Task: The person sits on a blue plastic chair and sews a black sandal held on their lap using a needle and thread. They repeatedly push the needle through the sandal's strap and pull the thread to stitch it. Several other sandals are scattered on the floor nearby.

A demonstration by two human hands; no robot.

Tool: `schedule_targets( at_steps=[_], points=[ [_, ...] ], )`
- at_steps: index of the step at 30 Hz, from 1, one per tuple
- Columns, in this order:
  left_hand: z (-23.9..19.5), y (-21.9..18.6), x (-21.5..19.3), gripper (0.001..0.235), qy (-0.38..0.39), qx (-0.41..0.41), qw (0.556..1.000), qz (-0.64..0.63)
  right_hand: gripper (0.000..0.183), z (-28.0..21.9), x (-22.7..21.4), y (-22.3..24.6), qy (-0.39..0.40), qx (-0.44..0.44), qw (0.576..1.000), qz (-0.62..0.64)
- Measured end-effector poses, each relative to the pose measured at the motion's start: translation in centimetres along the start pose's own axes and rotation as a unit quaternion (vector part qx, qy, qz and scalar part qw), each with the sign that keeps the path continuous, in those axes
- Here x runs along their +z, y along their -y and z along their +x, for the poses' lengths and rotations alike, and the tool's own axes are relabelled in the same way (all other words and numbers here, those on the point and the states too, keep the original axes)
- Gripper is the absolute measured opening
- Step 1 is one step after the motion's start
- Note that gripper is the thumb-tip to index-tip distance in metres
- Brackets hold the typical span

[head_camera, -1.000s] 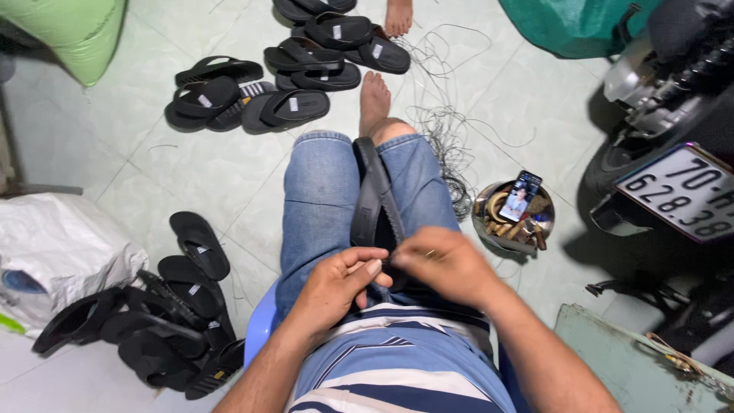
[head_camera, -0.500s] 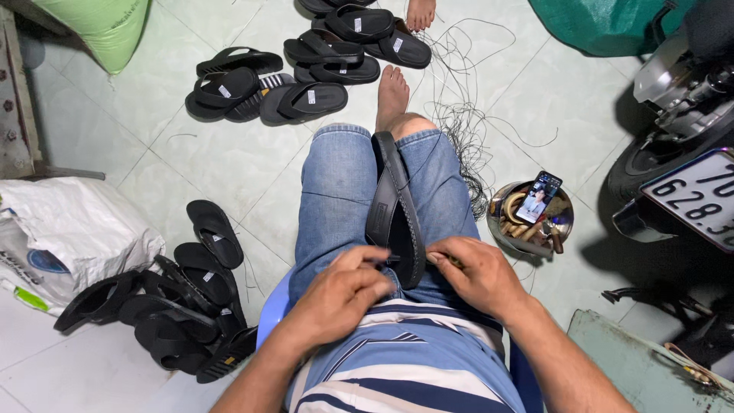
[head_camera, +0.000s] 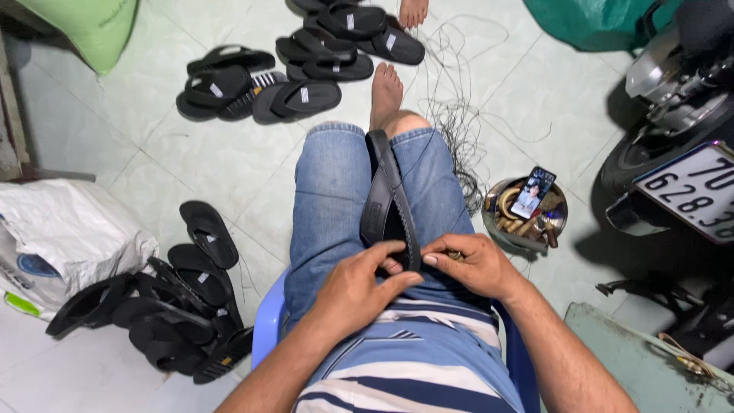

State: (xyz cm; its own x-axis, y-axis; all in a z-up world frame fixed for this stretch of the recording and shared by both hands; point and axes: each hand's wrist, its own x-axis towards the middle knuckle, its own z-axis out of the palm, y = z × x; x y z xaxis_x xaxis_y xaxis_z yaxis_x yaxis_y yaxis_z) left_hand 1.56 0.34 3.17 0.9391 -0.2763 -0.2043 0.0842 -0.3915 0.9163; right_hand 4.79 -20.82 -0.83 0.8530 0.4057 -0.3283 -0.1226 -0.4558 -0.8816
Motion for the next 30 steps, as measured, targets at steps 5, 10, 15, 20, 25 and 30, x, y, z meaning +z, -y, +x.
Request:
schedule_targets(
  at_steps=[5, 10, 15, 20, 25, 30],
  points=[
    [0.0, 4.0, 1.3, 0.024, -0.004, -0.02, 1.0, 0.001, 0.009, -0.5, 0.4, -0.3, -0.007, -0.026, 0.998, -0.051],
    [-1.0, 2.6, 1.0, 0.032, 0.016, -0.001, 0.991, 0.13, 0.011, -1.0, -0.9, 3.1, 0.053, -0.015, 0.991, -0.122],
    [-0.6, 2.9, 2.5, 0.01, 0.035, -0.023, 0.998, 0.047, 0.024, -1.1, -1.7, 7.4, 0.102, -0.063, 0.977, -0.178],
    [-0.8, 2.8, -7.4, 0.012, -0.18, -0.272, 0.944, -0.048, 0.03, -0.9, -3.6, 7.8, 0.069, -0.093, 0.978, -0.173],
    [-1.2, 5.5, -8.8, 0.036, -0.335, -0.078, 0.884, 0.316, 0.022, -0.6, -3.3, 5.5, 0.092, -0.095, 0.966, -0.222],
    [0.4, 1.5, -0.5, 0.018, -0.076, 0.222, 0.964, 0.127, 0.024, -0.5, -3.0, 4.5, 0.092, -0.101, 0.952, -0.275]
  ],
)
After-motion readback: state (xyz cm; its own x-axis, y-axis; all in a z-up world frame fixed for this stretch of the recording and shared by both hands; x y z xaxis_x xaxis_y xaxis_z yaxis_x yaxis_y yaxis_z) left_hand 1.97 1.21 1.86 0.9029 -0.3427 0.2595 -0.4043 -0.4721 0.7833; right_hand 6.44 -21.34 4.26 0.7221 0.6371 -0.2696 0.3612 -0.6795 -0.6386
